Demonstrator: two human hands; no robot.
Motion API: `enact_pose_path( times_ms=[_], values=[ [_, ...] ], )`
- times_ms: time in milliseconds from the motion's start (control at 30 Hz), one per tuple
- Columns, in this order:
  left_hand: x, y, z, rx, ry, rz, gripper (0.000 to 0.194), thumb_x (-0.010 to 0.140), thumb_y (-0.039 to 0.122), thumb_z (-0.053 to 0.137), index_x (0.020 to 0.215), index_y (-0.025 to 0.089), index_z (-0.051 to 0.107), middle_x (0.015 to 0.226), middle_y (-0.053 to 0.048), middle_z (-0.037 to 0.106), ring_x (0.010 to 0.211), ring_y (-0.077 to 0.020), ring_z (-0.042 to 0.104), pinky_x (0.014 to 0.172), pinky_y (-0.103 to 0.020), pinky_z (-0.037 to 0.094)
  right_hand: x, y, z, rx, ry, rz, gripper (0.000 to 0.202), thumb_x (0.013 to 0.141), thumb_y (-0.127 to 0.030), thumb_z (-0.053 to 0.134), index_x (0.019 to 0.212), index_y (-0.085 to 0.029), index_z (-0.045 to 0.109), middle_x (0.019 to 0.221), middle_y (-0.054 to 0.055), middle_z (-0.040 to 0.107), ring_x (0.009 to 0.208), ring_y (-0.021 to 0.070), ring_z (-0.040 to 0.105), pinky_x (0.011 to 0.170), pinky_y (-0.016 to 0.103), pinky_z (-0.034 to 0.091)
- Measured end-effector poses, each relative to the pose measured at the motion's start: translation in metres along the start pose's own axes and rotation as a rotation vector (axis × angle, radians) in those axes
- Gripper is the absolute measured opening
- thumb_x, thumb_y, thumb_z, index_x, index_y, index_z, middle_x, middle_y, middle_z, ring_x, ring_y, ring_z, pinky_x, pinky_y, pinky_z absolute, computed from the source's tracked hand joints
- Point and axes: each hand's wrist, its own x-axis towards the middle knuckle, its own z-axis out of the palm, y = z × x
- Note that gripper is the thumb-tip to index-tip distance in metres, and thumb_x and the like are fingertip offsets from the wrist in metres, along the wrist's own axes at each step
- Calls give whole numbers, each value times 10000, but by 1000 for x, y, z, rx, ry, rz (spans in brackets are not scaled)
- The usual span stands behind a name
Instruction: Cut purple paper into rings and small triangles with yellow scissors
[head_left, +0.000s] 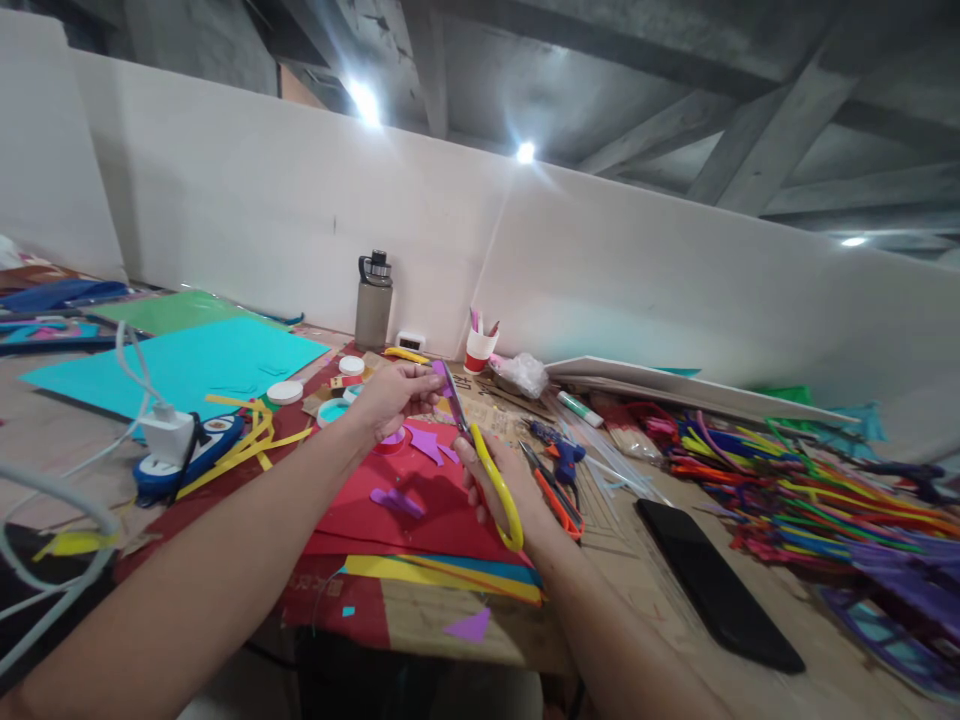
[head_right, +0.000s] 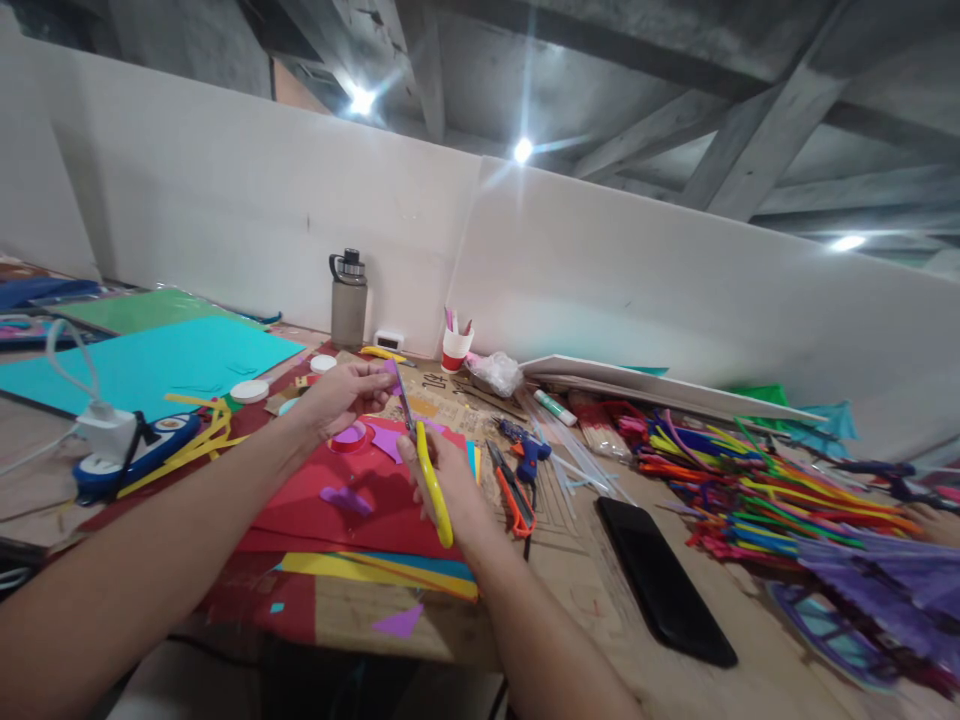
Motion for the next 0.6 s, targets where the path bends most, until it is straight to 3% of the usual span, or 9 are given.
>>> enact_pose_path(
  times_ms=[600],
  values=[
    [-1, 4, 2, -4, -16, -60, 210, 635, 194, 818, 642, 95, 633, 532, 3, 582, 464, -51, 503, 471, -172, 415, -6, -10, 4, -20, 17, 92, 361, 797, -544, 616, 941, -221, 544, 530, -68, 516, 353, 87, 458, 291, 166, 361]
  ],
)
